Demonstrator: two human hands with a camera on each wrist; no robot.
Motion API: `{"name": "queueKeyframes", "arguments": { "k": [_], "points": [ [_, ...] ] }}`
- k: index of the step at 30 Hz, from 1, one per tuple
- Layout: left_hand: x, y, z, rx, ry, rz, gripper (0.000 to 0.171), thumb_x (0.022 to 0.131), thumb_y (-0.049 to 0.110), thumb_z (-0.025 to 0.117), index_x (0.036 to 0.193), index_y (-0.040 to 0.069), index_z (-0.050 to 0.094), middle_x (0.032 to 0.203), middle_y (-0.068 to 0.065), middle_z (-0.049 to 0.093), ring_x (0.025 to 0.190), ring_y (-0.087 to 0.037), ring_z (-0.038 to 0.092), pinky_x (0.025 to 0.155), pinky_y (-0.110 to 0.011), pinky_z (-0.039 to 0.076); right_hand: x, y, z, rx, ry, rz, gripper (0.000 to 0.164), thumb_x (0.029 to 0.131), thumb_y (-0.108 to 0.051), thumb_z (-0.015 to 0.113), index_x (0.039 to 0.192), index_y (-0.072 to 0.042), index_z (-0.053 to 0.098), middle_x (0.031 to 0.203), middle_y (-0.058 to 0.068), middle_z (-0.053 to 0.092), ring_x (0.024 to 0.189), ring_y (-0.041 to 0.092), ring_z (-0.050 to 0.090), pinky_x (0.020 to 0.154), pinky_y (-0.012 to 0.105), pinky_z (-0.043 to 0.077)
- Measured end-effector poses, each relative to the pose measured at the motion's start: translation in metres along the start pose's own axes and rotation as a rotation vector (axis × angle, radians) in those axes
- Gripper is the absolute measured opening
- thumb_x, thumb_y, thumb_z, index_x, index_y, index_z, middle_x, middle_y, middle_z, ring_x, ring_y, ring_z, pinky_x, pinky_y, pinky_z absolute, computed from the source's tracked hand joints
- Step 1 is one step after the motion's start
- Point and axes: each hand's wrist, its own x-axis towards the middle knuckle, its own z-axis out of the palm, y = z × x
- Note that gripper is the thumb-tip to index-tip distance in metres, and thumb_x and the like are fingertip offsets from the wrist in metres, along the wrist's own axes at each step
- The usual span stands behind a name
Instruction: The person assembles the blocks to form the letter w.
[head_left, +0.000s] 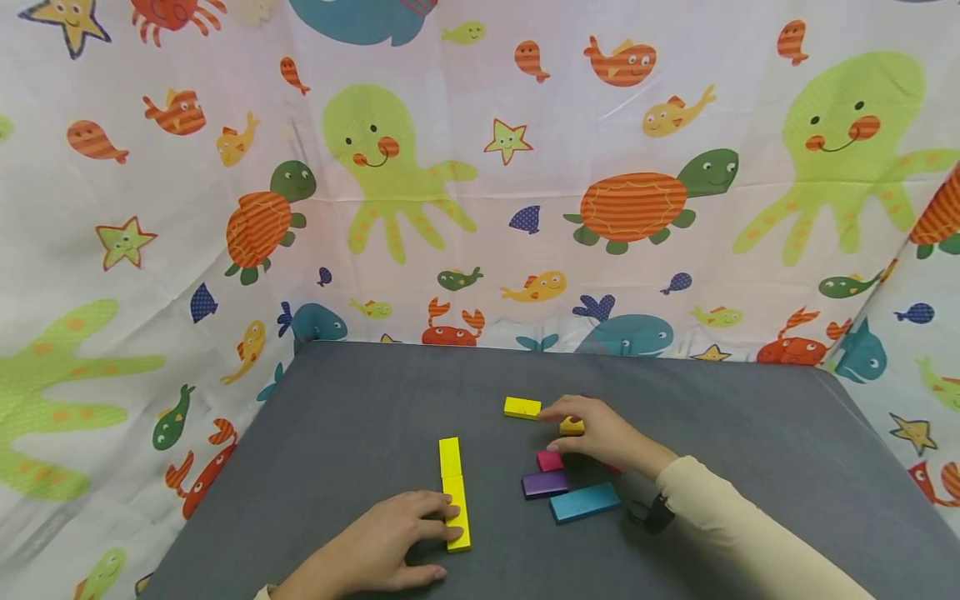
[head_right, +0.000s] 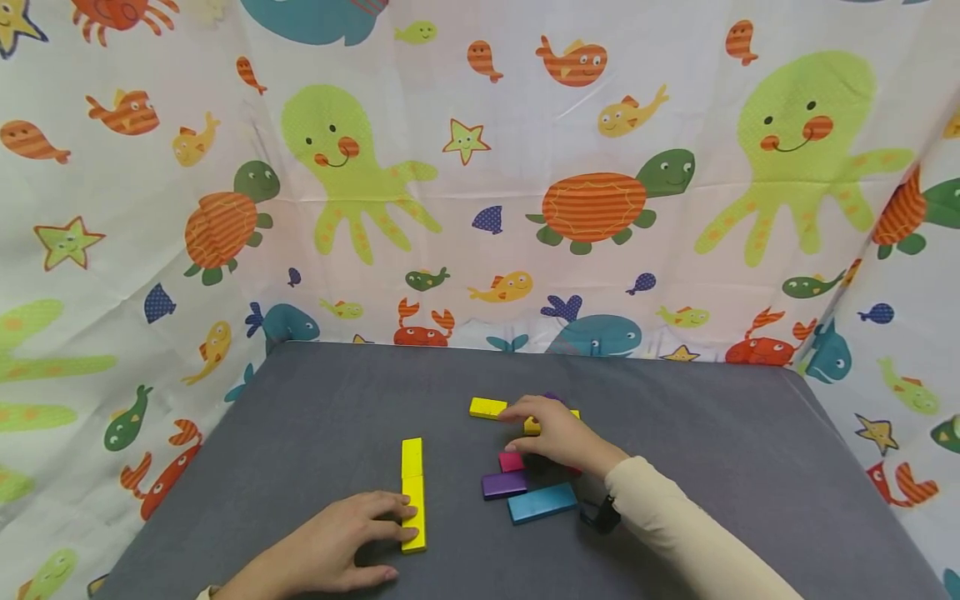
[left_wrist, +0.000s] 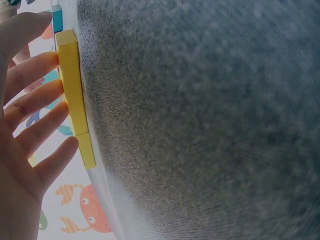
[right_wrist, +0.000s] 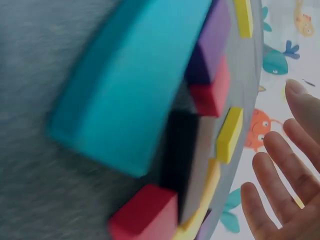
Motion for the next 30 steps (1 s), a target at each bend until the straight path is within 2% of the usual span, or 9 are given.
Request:
{"name": "queueKeyframes", "arguments": {
  "k": [4, 8, 14, 18, 24, 30],
  "points": [
    [-0.002, 0.0, 0.0, -0.012, -0.017, -0.018, 0.042, 0.095, 0.057, 0.054, 0.132, 0.037, 0.061, 0.139, 0.009, 0.058, 0.126, -0.013, 0.057, 0.102, -0.039, 0.054, -0.015, 0.01, -0.003, -0.017, 0.036, 0.034, 0.045, 0.086, -0.032, 0.076, 0.128, -0.017, 0.066, 0.121, 0.004, 0.068, 0.112, 0.026, 0.063, 0.098, 0.052, 0.054],
    [-0.001, 0.0, 0.0, -0.014, -0.025, -0.022, 0.043, 0.095, 0.058, 0.053, 0.132, 0.038, 0.06, 0.139, 0.01, 0.057, 0.127, -0.013, 0.057, 0.102, -0.039, 0.054, -0.033, 0.02, -0.006, -0.051, 0.118, 0.103, 0.046, 0.084, -0.036, 0.078, 0.126, -0.02, 0.067, 0.119, -0.001, 0.067, 0.111, 0.023, 0.062, 0.098, 0.052, 0.054],
    [-0.001, 0.0, -0.003, -0.032, -0.058, -0.04, 0.044, 0.095, 0.059, 0.052, 0.133, 0.038, 0.059, 0.14, 0.01, 0.057, 0.127, -0.013, 0.056, 0.102, -0.039, 0.054, -0.059, 0.036, -0.007, -0.089, 0.225, 0.155, 0.046, 0.079, -0.035, 0.081, 0.12, -0.017, 0.07, 0.115, 0.001, 0.066, 0.106, 0.025, 0.064, 0.093, 0.051, 0.057],
    [-0.002, 0.001, -0.004, -0.041, -0.067, -0.051, 0.045, 0.095, 0.06, 0.051, 0.133, 0.038, 0.059, 0.14, 0.011, 0.057, 0.127, -0.013, 0.056, 0.102, -0.039, 0.053, -0.074, 0.043, -0.005, -0.092, 0.275, 0.222, 0.048, 0.077, -0.035, 0.083, 0.119, -0.015, 0.07, 0.11, 0.001, 0.066, 0.105, 0.022, 0.066, 0.093, 0.048, 0.057],
    [-0.002, 0.001, -0.004, -0.028, -0.044, -0.034, 0.043, 0.096, 0.058, 0.052, 0.133, 0.036, 0.06, 0.139, 0.01, 0.058, 0.127, -0.014, 0.057, 0.102, -0.039, 0.054, -0.085, 0.049, -0.001, -0.105, 0.339, 0.299, 0.047, 0.074, -0.035, 0.085, 0.115, -0.015, 0.071, 0.108, 0.0, 0.069, 0.102, 0.02, 0.068, 0.089, 0.042, 0.058],
    [-0.002, 0.001, -0.004, -0.042, -0.059, -0.05, 0.044, 0.096, 0.059, 0.051, 0.133, 0.037, 0.06, 0.14, 0.01, 0.057, 0.128, -0.014, 0.056, 0.103, -0.039, 0.053, -0.088, 0.05, 0.006, -0.075, 0.335, 0.388, 0.049, 0.073, -0.042, 0.085, 0.113, -0.016, 0.071, 0.11, 0.001, 0.071, 0.102, 0.02, 0.067, 0.089, 0.042, 0.058]
  ]
}}
